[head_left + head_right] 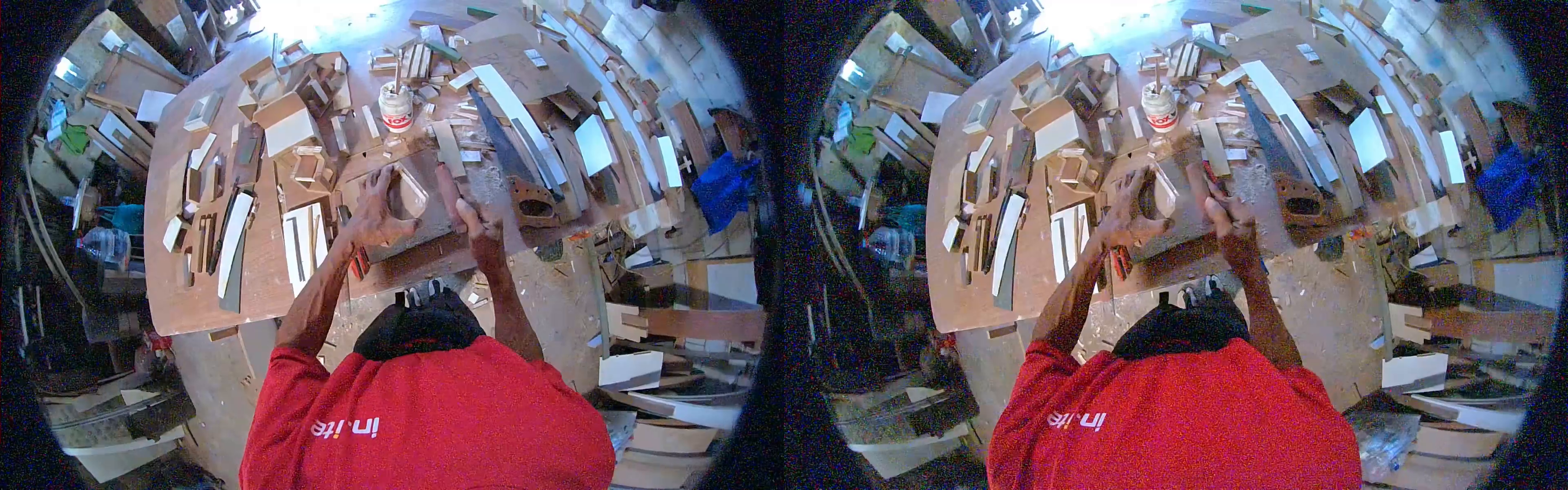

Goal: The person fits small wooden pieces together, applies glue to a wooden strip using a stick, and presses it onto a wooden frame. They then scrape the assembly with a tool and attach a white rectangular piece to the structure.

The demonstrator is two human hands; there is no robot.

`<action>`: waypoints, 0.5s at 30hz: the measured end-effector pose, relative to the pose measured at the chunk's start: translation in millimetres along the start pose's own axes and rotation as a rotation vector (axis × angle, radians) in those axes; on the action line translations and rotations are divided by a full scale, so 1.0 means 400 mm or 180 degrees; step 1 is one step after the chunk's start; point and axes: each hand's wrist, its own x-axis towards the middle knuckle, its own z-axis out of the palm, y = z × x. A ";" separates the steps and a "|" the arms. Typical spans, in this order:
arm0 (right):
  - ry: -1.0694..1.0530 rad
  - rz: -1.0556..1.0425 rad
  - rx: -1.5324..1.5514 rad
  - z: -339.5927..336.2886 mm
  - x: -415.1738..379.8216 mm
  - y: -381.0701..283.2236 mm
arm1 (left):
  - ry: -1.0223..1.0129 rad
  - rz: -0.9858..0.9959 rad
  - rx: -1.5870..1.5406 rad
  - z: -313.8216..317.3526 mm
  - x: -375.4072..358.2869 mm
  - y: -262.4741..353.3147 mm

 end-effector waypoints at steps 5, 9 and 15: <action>-0.0178 0.0127 -0.0198 0.027 -0.007 -0.025 | 0.0249 0.0028 -0.0439 0.032 0.019 -0.033; -0.0162 -0.0668 -0.0418 0.051 -0.002 -0.034 | 0.0313 0.0060 -0.0961 0.040 0.039 -0.046; 0.0075 -0.1282 -0.1143 0.039 0.039 0.090 | -0.0047 -0.0085 -0.1238 0.031 0.042 0.003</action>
